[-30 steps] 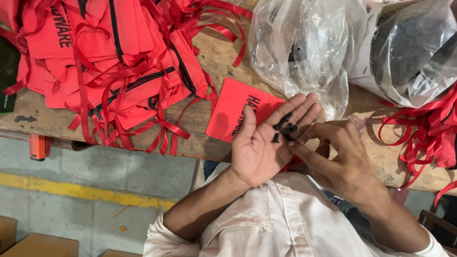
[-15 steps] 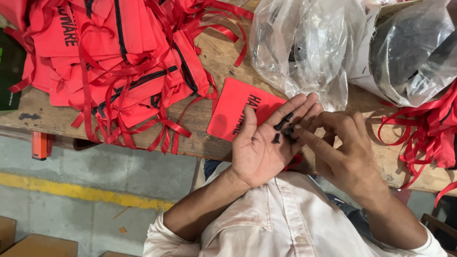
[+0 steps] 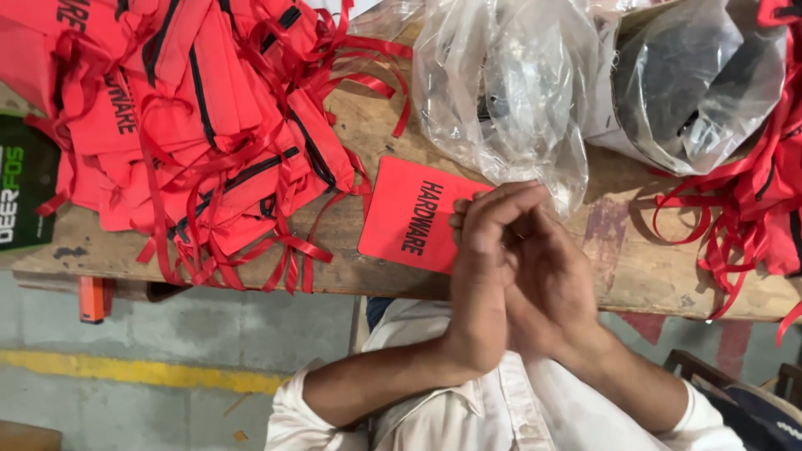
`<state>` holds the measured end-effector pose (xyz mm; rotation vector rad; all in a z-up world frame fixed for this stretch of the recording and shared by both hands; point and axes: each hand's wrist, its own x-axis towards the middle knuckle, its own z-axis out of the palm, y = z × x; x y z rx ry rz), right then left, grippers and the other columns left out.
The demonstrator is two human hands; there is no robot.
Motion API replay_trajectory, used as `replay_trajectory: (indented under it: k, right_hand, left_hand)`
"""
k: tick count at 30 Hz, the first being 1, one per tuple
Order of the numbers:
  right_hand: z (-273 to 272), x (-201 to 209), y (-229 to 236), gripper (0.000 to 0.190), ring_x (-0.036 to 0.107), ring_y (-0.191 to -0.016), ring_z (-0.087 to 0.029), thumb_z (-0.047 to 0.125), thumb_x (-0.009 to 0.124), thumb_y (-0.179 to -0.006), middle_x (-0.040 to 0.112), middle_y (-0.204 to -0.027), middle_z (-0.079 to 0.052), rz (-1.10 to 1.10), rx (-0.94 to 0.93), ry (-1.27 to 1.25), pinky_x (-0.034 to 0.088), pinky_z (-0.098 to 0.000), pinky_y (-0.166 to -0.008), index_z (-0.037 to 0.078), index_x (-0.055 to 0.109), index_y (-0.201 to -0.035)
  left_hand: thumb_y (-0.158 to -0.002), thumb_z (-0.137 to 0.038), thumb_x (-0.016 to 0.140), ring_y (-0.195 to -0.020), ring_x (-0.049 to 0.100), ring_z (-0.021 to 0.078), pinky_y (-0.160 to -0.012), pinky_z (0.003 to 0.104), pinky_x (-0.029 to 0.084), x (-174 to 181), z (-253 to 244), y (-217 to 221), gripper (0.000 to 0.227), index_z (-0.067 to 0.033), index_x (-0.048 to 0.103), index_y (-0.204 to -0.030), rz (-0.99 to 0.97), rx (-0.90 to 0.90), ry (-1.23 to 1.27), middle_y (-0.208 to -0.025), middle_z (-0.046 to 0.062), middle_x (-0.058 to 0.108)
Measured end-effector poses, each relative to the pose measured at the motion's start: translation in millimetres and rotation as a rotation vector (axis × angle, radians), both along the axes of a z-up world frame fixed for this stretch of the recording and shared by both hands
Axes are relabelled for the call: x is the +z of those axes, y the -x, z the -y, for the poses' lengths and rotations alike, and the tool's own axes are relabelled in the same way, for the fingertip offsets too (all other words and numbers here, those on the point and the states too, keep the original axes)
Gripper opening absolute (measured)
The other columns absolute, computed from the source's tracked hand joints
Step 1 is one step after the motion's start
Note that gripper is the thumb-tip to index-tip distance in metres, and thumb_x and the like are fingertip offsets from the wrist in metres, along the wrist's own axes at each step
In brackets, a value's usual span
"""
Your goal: The person picks up hardware pieces from a bag and places them into red fabric pouches, then zips the pouches closed.
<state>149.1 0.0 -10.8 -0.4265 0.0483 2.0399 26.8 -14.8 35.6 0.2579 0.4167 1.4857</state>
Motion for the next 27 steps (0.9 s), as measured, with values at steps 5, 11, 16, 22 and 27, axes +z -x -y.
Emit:
replay_trajectory:
  k: [5, 11, 16, 22, 27]
  right_hand:
    - [-18, 12, 26, 0.043, 0.059, -0.126, -0.031, 0.026, 0.041, -0.108, 0.062, -0.132, -0.02, 0.241, 0.076, 0.091, 0.044, -0.0411, -0.114, -0.004, 0.055, -0.134]
    - [-13, -14, 10, 0.056, 0.053, -0.137, -0.035, 0.038, 0.038, -0.117, 0.056, -0.144, -0.025, -0.084, 0.125, 0.114, 0.038, -0.0452, -0.121, -0.01, 0.051, -0.142]
    - [-25, 17, 3, 0.091, 0.036, -0.151, -0.04, 0.065, 0.033, -0.108, 0.041, -0.156, -0.033, -0.128, 0.141, 0.115, 0.028, -0.0491, -0.128, -0.016, 0.04, -0.149]
    - [-17, 10, -23, 0.111, 0.022, -0.16, -0.043, 0.079, 0.029, -0.099, 0.026, -0.167, -0.037, -0.209, 0.102, 0.171, 0.021, -0.0532, -0.129, -0.018, 0.033, -0.154]
    - [-12, 9, -29, 0.117, 0.021, -0.16, -0.044, 0.083, 0.03, -0.095, 0.025, -0.167, -0.037, -0.208, 0.094, 0.182, 0.02, -0.0553, -0.13, -0.018, 0.031, -0.156]
  left_hand:
    - [-0.123, -0.042, 0.025, -0.14, 0.045, 0.0278, -0.127, 0.041, 0.024, 11, -5, 3, 0.057, 0.002, 0.053, -0.145, -1.165, 0.141, -0.233, -0.151, 0.017, 0.051]
    - [-0.109, -0.044, 0.036, -0.143, 0.042, 0.0267, -0.121, 0.047, 0.036, 12, -3, 9, 0.055, -0.0004, 0.041, -0.143, -0.556, 0.152, -0.137, -0.156, 0.014, 0.035]
    - [-0.118, -0.032, 0.051, -0.134, 0.048, 0.0246, -0.119, 0.04, 0.035, -24, 14, 35, 0.037, 0.0002, 0.052, -0.136, -0.889, 0.576, -0.09, -0.145, 0.018, 0.05]
    - [-0.108, -0.011, 0.059, -0.114, 0.058, 0.0216, -0.104, 0.037, 0.048, -41, 10, 58, 0.019, -0.0007, 0.061, -0.124, -1.242, 0.357, 0.086, -0.129, 0.012, 0.058]
    - [-0.097, -0.006, 0.068, -0.102, 0.062, 0.0272, -0.091, 0.04, 0.053, -48, 8, 48, 0.019, -0.0018, 0.067, -0.115, -1.592, 0.145, 0.035, -0.121, 0.009, 0.063]
